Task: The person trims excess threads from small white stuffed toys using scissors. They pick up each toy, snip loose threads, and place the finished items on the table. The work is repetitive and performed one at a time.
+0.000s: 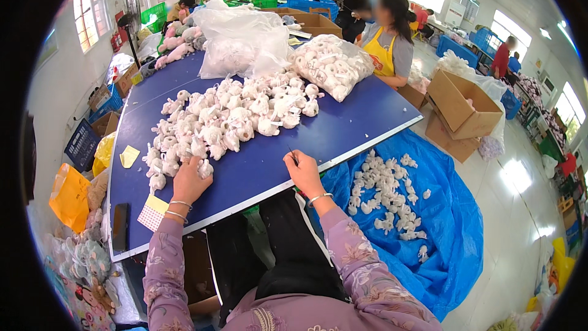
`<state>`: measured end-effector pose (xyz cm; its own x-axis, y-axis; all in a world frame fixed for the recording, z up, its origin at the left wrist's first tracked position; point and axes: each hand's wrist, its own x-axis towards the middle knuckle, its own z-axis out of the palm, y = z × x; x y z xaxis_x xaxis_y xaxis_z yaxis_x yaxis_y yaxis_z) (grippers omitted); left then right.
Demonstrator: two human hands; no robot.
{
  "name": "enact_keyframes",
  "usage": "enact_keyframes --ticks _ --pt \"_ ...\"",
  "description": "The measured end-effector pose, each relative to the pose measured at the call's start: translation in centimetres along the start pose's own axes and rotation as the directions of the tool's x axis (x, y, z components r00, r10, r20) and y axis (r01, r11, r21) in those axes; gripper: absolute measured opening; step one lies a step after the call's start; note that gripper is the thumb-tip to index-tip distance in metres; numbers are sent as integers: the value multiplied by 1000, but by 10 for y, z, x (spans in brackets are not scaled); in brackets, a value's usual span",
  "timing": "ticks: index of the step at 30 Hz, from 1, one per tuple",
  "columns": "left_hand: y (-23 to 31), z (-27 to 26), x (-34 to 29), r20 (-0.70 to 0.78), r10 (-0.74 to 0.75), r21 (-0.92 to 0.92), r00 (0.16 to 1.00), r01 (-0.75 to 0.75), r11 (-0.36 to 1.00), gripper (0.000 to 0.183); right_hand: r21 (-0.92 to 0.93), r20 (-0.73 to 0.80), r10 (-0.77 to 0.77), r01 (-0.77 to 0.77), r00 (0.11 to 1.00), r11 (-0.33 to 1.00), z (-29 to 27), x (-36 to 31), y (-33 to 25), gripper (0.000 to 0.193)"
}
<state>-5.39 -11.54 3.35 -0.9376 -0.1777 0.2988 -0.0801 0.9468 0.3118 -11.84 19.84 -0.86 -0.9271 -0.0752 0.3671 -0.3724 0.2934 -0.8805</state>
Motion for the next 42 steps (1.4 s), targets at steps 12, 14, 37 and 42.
enact_keyframes --ticks 12,14,37,42 --pt "33 -8 27 -156 134 -259 979 -172 950 59 -22 -30 -25 25 999 999 2 0 -3 23" --pt "45 -8 44 -94 122 -281 988 -144 949 61 -26 -34 -23 22 999 999 -1 -1 -2 22" --pt "75 0 29 -62 216 -248 974 -224 942 56 -17 -78 -62 61 995 998 5 0 1 21" --pt "86 22 52 216 180 -77 960 -168 983 63 -45 -95 -76 72 993 996 8 -1 3 21"
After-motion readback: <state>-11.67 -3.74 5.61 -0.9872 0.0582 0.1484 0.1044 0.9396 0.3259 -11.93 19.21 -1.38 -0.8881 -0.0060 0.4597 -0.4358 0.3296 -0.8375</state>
